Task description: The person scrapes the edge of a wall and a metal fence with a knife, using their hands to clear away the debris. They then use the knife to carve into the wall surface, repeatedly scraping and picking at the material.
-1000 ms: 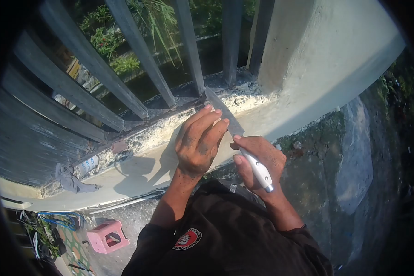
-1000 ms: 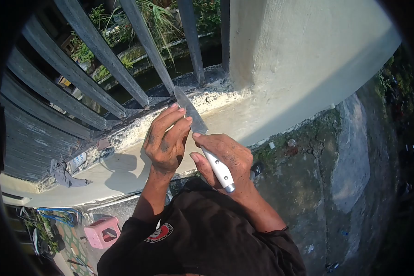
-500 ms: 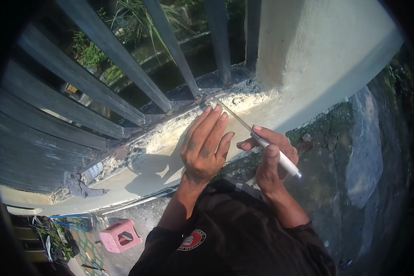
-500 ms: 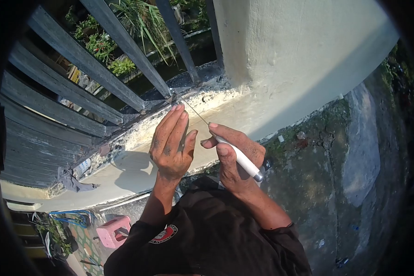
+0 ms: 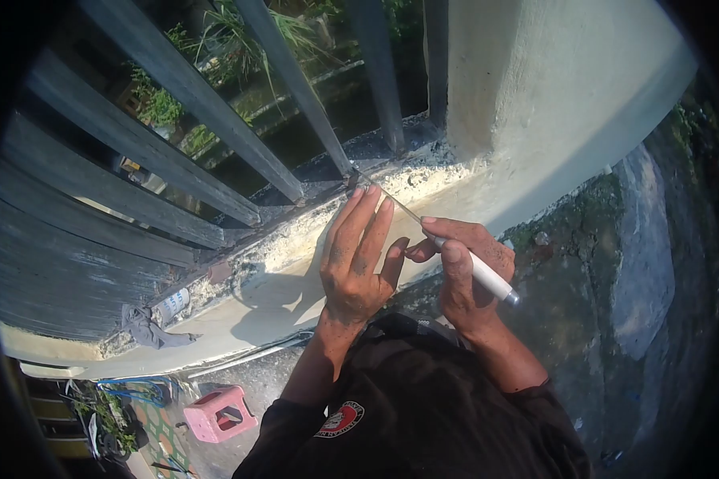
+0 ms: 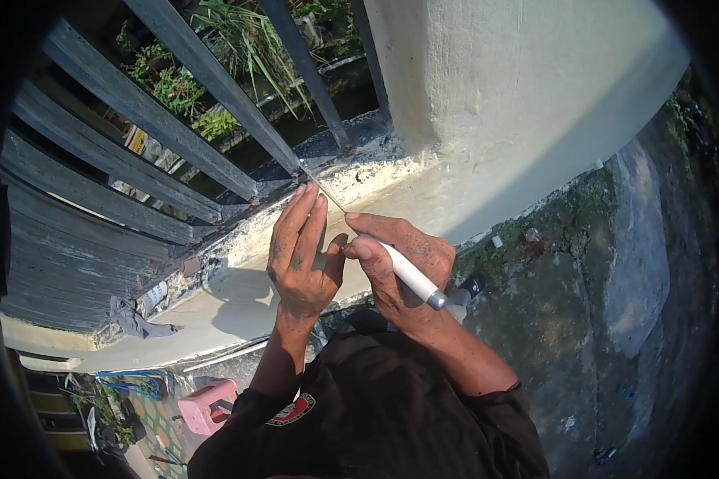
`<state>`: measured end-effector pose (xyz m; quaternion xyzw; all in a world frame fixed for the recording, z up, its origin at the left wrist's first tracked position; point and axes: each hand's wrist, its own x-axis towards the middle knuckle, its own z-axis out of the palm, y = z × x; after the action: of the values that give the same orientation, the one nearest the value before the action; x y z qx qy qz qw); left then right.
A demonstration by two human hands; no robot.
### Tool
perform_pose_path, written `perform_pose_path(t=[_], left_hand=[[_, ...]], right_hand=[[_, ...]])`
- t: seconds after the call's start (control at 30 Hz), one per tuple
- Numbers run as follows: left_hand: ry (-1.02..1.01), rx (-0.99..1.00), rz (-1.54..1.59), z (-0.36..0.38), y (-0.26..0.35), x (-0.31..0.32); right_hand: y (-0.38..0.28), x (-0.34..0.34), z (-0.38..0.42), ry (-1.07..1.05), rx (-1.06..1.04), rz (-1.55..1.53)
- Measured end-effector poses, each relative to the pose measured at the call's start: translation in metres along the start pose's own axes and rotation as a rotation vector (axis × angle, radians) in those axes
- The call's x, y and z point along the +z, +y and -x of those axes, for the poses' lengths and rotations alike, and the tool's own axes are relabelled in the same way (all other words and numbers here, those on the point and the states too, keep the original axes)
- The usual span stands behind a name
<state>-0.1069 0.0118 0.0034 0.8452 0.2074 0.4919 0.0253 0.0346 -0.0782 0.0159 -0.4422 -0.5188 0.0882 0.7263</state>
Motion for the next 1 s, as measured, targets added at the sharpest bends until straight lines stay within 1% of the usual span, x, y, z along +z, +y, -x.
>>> perform_pose_path(t=[0.07,0.13,0.17,0.23,0.27,0.3,0.37,0.4,0.43,0.5,0.57,0.63,0.67,0.7,0.77,0.9,0.97,1.0], left_hand=[[-0.001,0.007,-0.008,0.000,-0.001,0.000],[0.017,0.016,-0.052,0.002,-0.003,0.002],[0.022,0.027,-0.048,0.000,-0.001,0.002],[0.023,0.008,-0.039,0.000,0.003,-0.001],[0.024,0.010,-0.040,0.000,0.005,-0.004],[0.003,0.006,-0.041,0.000,0.006,-0.007],[-0.011,0.011,-0.042,0.000,0.005,-0.011],[-0.001,0.011,-0.051,0.001,0.003,-0.011],[0.006,0.008,-0.059,0.003,0.002,-0.010],[0.011,0.004,-0.056,0.005,0.000,-0.009],[0.012,0.003,-0.054,0.007,0.001,-0.011],[0.012,-0.004,-0.040,0.007,0.003,-0.013],[0.018,-0.004,-0.040,0.007,0.004,-0.014],[0.015,-0.009,-0.050,0.008,0.003,-0.016],[0.022,-0.020,-0.064,0.009,0.002,-0.017],[0.047,-0.014,-0.045,0.009,0.002,-0.016],[0.052,-0.009,-0.032,0.009,0.002,-0.015],[0.064,-0.005,-0.030,0.010,0.001,-0.012]], right_hand=[[-0.002,0.003,-0.006,-0.002,-0.018,0.029],[-0.003,0.006,-0.011,-0.023,0.093,-0.017],[-0.003,0.004,-0.014,-0.016,0.082,-0.014],[-0.004,-0.002,-0.022,-0.058,-0.093,0.254],[-0.011,-0.005,-0.027,-0.056,-0.087,0.358],[-0.007,-0.006,-0.026,-0.054,-0.088,0.356],[0.005,-0.008,-0.025,0.028,-0.107,0.276],[0.000,-0.010,-0.021,0.015,-0.017,0.198],[-0.001,-0.009,-0.017,0.013,-0.021,0.198],[-0.001,-0.002,-0.010,-0.013,-0.012,0.051],[0.001,0.001,-0.011,-0.023,0.022,0.091],[0.007,0.003,-0.015,-0.018,-0.056,0.311],[0.002,0.001,-0.017,-0.049,-0.066,0.386],[0.003,0.001,-0.017,-0.054,-0.073,0.386],[0.009,0.003,-0.015,0.004,-0.120,0.181],[0.005,0.003,-0.013,-0.031,-0.071,0.196],[-0.005,0.000,-0.020,-0.061,-0.278,0.460],[-0.004,-0.001,-0.019,-0.051,-0.329,0.470]])
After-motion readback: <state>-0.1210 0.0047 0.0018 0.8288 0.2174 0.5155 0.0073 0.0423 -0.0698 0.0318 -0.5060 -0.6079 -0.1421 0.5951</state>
